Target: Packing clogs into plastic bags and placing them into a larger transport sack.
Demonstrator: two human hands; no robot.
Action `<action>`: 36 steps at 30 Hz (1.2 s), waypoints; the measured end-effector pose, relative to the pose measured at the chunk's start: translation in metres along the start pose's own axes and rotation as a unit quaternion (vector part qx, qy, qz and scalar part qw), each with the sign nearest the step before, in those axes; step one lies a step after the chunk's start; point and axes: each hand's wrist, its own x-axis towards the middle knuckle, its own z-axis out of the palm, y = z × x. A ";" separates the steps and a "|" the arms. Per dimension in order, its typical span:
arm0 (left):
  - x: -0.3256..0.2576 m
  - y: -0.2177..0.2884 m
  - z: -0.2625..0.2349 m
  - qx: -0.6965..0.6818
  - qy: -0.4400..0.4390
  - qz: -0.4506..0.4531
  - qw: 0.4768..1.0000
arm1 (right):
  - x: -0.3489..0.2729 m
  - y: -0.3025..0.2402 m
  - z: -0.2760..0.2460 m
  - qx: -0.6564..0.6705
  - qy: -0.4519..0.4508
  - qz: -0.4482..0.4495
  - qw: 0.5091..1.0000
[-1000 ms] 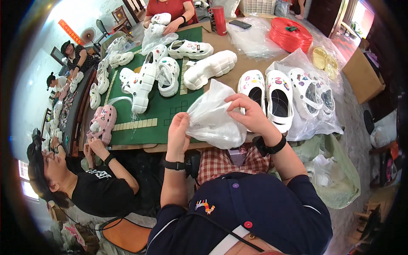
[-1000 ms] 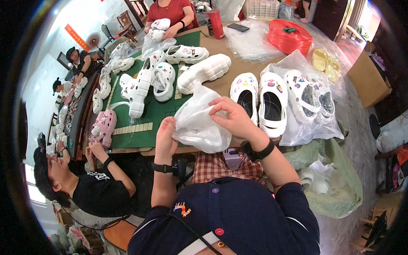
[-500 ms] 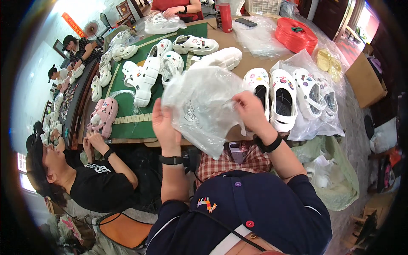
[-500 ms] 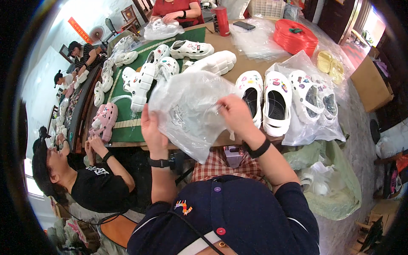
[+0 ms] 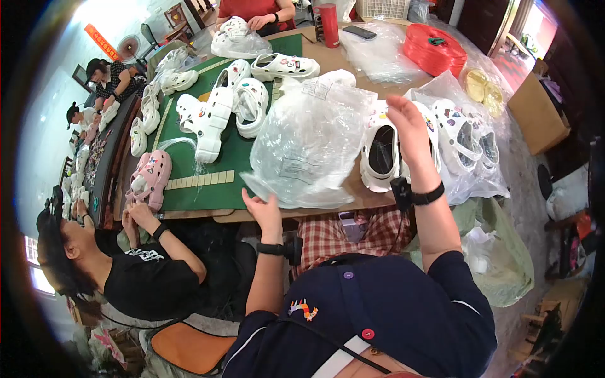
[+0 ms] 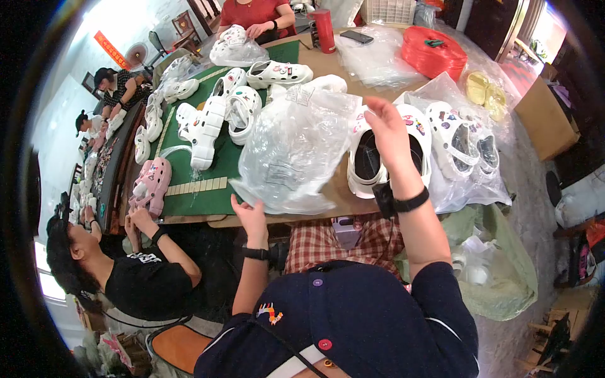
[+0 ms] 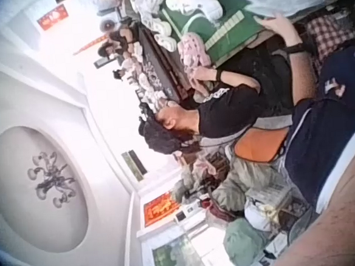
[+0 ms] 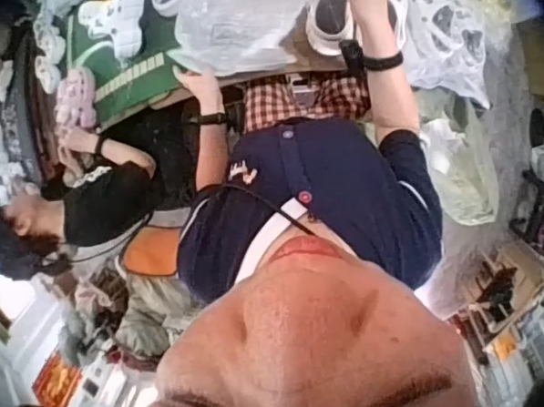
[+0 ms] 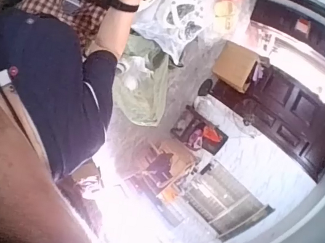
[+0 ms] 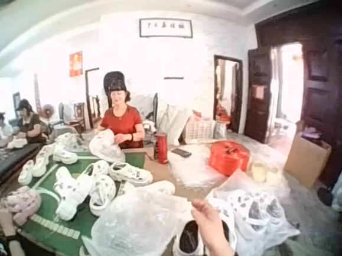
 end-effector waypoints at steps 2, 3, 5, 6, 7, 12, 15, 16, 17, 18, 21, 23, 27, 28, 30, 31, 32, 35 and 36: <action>-0.008 -0.007 -0.007 0.315 -0.008 0.155 0.936 | -0.017 0.014 -0.018 -0.055 0.006 0.004 0.998; -0.005 0.000 -0.008 0.311 -0.015 0.157 0.937 | -0.024 0.020 -0.030 -0.107 0.009 0.009 0.994; -0.003 0.020 -0.014 0.528 -0.124 0.336 0.770 | -0.036 0.027 -0.051 -0.173 0.039 0.014 0.984; 0.003 0.025 -0.016 0.496 -0.179 0.337 0.780 | -0.039 0.029 -0.060 -0.209 0.056 0.010 0.976; 0.008 0.023 -0.017 0.492 -0.181 0.337 0.782 | -0.040 0.030 -0.069 -0.213 0.057 0.010 0.975; 0.011 0.017 -0.007 0.456 -0.287 0.407 0.737 | -0.036 0.043 -0.064 -0.511 -0.068 0.054 0.855; 0.002 0.016 -0.004 0.418 -0.276 0.446 0.742 | -0.018 0.037 -0.046 -0.558 -0.064 0.078 0.824; 0.000 0.018 -0.006 0.400 -0.290 0.437 0.751 | -0.011 0.037 -0.046 -0.574 -0.059 0.077 0.813; -0.003 0.020 -0.008 0.383 -0.304 0.428 0.760 | -0.005 0.034 -0.048 -0.573 -0.054 0.077 0.814; -0.008 0.022 -0.013 0.374 -0.293 0.452 0.755 | 0.000 0.025 -0.047 -0.566 -0.081 0.138 0.809; -0.023 0.024 -0.027 0.397 -0.307 0.425 0.754 | 0.003 0.040 -0.053 -0.573 -0.097 0.163 0.798; -0.029 0.024 -0.028 0.391 -0.300 0.447 0.746 | 0.007 0.053 -0.068 -0.537 -0.060 0.145 0.829; -0.038 0.031 -0.016 0.407 -0.323 0.416 0.746 | 0.000 0.054 -0.109 -0.371 -0.014 0.166 0.914; -0.041 0.031 -0.014 0.410 -0.336 0.410 0.742 | -0.015 0.034 -0.104 -0.268 0.044 0.153 0.950; -0.043 0.021 0.008 0.376 -0.348 0.440 0.738 | -0.034 0.038 -0.138 -0.116 0.057 -0.013 0.992; -0.044 0.014 0.016 0.352 -0.353 0.461 0.734 | -0.053 -0.001 -0.116 0.182 0.106 0.102 0.972; -0.049 0.021 0.032 0.343 -0.375 0.472 0.721 | -0.070 -0.010 -0.129 0.271 0.027 0.010 0.962; -0.069 0.034 0.091 0.252 -0.413 0.538 0.691 | -0.096 -0.015 -0.147 0.239 0.022 0.027 0.970; -0.077 0.038 0.104 0.248 -0.418 0.537 0.689 | -0.104 -0.018 -0.151 0.226 0.014 0.036 0.973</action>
